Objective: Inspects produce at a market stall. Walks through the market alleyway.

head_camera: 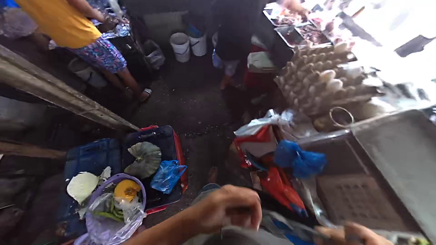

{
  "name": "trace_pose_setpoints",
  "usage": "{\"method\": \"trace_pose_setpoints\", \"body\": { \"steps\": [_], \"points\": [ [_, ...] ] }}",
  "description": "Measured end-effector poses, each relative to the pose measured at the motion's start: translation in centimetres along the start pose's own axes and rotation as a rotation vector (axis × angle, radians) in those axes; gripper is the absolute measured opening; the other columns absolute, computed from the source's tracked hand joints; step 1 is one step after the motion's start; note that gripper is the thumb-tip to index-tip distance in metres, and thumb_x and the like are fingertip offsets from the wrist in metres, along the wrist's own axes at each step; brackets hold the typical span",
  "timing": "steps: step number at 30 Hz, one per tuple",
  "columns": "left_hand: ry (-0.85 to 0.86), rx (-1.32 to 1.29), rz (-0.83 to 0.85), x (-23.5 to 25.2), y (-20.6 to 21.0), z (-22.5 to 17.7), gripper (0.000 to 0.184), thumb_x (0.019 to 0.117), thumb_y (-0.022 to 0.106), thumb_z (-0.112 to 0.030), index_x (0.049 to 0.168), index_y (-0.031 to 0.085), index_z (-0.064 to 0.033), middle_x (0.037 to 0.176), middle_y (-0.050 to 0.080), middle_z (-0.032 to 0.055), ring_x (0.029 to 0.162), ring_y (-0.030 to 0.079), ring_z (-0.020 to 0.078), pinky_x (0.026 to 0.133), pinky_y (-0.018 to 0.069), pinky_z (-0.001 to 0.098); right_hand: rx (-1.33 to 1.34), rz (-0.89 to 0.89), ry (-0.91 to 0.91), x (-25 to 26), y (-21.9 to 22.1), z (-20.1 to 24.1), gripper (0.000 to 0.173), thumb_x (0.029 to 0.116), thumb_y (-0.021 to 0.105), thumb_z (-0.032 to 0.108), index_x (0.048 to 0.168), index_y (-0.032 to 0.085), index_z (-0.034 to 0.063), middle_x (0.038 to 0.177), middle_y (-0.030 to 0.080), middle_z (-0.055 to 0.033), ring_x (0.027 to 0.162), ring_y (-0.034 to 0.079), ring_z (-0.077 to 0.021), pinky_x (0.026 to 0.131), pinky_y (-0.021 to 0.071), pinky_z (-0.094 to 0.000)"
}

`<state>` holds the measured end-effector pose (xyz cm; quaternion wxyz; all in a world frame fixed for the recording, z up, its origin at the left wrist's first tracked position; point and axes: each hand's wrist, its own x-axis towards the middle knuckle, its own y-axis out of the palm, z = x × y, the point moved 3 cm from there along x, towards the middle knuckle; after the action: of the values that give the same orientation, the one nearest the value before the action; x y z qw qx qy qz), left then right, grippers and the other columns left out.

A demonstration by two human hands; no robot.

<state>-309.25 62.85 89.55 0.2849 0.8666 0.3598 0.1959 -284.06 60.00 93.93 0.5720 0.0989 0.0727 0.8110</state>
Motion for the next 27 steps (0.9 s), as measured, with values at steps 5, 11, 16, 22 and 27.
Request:
{"method": "trace_pose_setpoints", "body": {
  "steps": [5, 11, 16, 22, 27],
  "points": [
    [0.015, 0.142, -0.602, 0.8, -12.8, 5.4, 0.062, 0.1098, 0.021, -0.038, 0.112, 0.068, 0.0023, 0.14, 0.061, 0.0112, 0.131, 0.056, 0.0208, 0.109, 0.0463, 0.0391, -0.642, 0.095, -0.054, 11.1, -5.0, -8.3, 0.033, 0.1076, 0.048, 0.038, 0.103, 0.076, 0.0216, 0.142, 0.059, 0.0016, 0.129, 0.056, -0.0163, 0.106, 0.0509, -0.0369],
    [-0.267, -0.393, -1.74, -8.0, -17.9, 18.7, 0.033, 0.1051, 0.041, -0.017, 0.132, 0.048, 0.0014, 0.122, 0.059, 0.0172, 0.106, 0.062, 0.0247, 0.088, 0.0518, 0.041, -1.28, 0.794, 0.901, 15.1, -6.7, -25.5, 0.04, 0.108, 0.047, 0.032, 0.132, 0.067, 0.0081, 0.134, 0.064, -0.0241, 0.127, 0.059, -0.0436, 0.104, 0.0436, -0.0677],
    [-0.137, -0.503, -1.842, -9.5, -12.7, 23.1, 0.024, 0.1073, 0.037, -0.017, 0.106, 0.057, -0.0035, 0.094, 0.068, 0.0066, 0.086, 0.068, 0.0167, 0.078, 0.0567, 0.0329, -0.905, 1.063, 0.967, 16.0, -4.1, -37.9, 0.048, 0.1127, 0.036, 0.032, 0.134, 0.062, -0.0024, 0.132, 0.062, -0.0272, 0.128, 0.058, -0.0405, 0.111, 0.0398, -0.0586],
    [-0.277, -0.529, -1.778, -9.6, -9.2, 30.3, 0.03, 0.1106, 0.034, -0.015, 0.118, 0.058, 0.0027, 0.102, 0.069, 0.0116, 0.089, 0.069, 0.019, 0.083, 0.0576, 0.0322, -0.54, 0.421, 1.183, 16.5, -12.3, -51.4, 0.038, 0.1114, 0.042, 0.032, 0.132, 0.063, 0.0071, 0.109, 0.066, -0.0119, 0.085, 0.061, -0.0182, 0.078, 0.0529, -0.0373],
    [-0.397, -0.58, -1.836, -12.1, -6.3, 34.9, 0.03, 0.1101, 0.035, -0.015, 0.116, 0.058, 0.0024, 0.101, 0.069, 0.0108, 0.089, 0.07, 0.0186, 0.082, 0.0584, 0.0326, -1.01, 0.199, 1.371, 22.0, -11.8, -39.7, 0.046, 0.1112, 0.036, 0.005, 0.153, 0.029, -0.0119, 0.157, 0.039, -0.0292, 0.143, 0.044, -0.0337, 0.118, 0.0336, -0.04]
  ]
}}
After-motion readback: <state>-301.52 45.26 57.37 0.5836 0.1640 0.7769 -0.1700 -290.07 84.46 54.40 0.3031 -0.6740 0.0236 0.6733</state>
